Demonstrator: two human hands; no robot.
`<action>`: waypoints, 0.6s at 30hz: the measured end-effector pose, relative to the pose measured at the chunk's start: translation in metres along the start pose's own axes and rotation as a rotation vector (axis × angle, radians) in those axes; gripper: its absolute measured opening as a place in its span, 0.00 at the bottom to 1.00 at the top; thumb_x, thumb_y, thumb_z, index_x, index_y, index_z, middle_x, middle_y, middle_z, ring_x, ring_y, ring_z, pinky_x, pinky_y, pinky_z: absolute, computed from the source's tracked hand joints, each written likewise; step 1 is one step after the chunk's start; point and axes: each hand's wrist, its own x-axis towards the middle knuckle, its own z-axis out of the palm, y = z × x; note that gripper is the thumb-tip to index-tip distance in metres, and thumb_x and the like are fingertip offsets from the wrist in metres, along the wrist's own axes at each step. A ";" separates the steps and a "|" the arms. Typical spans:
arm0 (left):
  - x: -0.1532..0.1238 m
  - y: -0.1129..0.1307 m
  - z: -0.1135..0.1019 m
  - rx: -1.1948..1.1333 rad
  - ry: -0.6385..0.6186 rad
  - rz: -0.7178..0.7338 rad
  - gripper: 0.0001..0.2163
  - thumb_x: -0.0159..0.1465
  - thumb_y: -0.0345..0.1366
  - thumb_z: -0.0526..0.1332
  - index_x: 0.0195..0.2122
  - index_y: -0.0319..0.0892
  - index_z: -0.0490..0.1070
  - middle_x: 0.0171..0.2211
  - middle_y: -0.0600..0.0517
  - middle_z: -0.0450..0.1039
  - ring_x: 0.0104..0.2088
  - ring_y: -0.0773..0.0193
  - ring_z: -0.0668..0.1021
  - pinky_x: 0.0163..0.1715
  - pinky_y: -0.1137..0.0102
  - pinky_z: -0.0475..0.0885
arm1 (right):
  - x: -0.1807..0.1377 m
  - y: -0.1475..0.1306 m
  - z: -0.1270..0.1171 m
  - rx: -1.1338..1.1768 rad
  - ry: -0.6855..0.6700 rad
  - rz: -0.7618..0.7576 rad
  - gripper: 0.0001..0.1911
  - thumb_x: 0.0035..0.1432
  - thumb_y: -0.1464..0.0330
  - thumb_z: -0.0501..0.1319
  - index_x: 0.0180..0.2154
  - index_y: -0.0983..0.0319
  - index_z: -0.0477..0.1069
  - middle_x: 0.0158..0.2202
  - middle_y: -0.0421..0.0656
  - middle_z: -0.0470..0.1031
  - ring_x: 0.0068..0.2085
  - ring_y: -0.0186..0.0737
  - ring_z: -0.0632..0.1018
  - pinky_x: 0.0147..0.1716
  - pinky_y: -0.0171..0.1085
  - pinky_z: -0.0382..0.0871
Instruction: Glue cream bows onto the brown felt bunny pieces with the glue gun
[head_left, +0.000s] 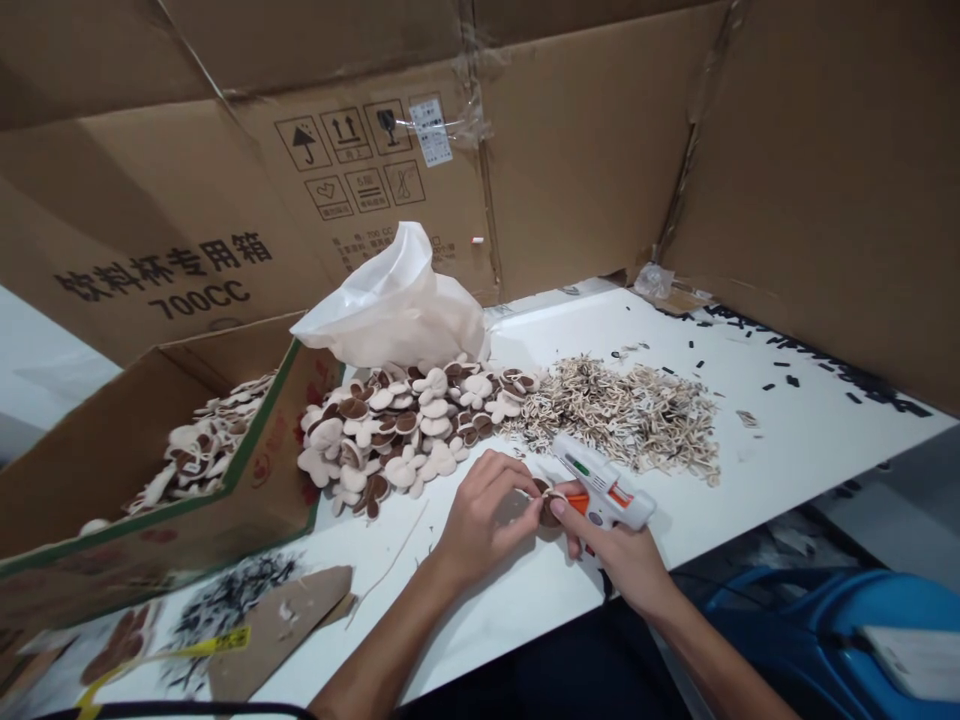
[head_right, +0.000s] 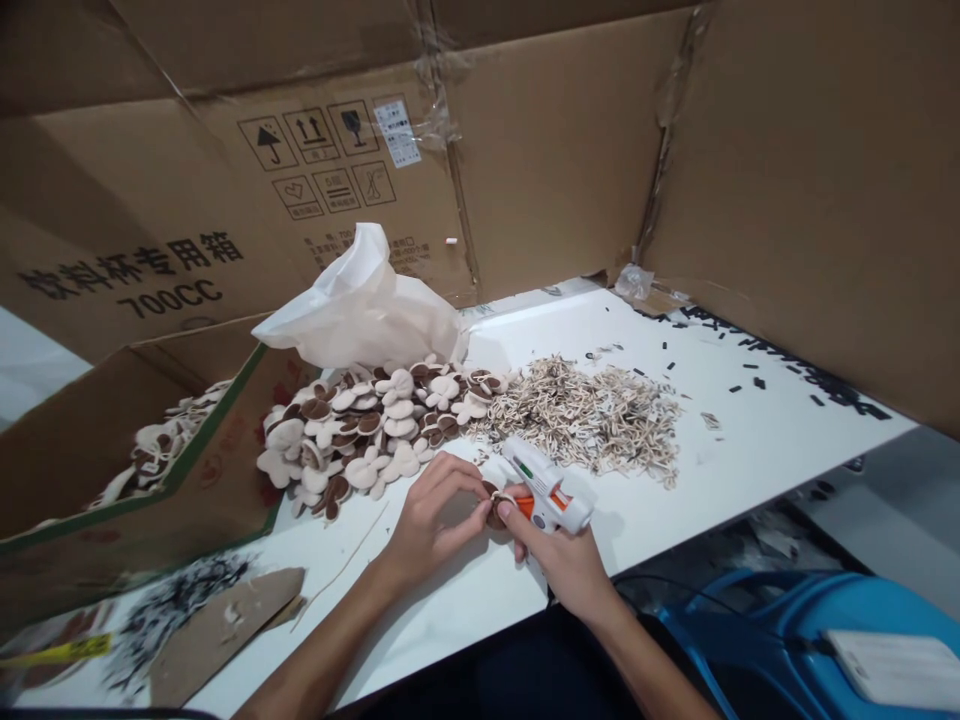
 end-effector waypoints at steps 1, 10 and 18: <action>0.000 0.000 0.000 -0.002 -0.005 -0.003 0.03 0.66 0.29 0.64 0.39 0.42 0.73 0.39 0.47 0.75 0.42 0.58 0.75 0.43 0.62 0.70 | 0.000 0.000 0.000 -0.005 -0.007 -0.003 0.17 0.60 0.54 0.67 0.39 0.61 0.77 0.18 0.36 0.71 0.22 0.38 0.72 0.26 0.36 0.69; 0.002 0.004 0.001 -0.092 0.006 -0.107 0.02 0.67 0.31 0.65 0.39 0.43 0.76 0.38 0.47 0.76 0.42 0.57 0.76 0.43 0.61 0.71 | 0.002 0.003 -0.004 -0.001 -0.025 0.010 0.18 0.60 0.51 0.66 0.39 0.60 0.77 0.18 0.36 0.71 0.22 0.38 0.73 0.26 0.36 0.69; 0.003 0.007 -0.003 -0.272 0.070 -0.298 0.06 0.68 0.36 0.64 0.45 0.44 0.75 0.42 0.47 0.77 0.45 0.56 0.77 0.48 0.61 0.71 | 0.002 0.001 -0.003 -0.067 0.026 0.004 0.21 0.60 0.50 0.66 0.41 0.62 0.79 0.17 0.37 0.70 0.21 0.39 0.72 0.27 0.37 0.69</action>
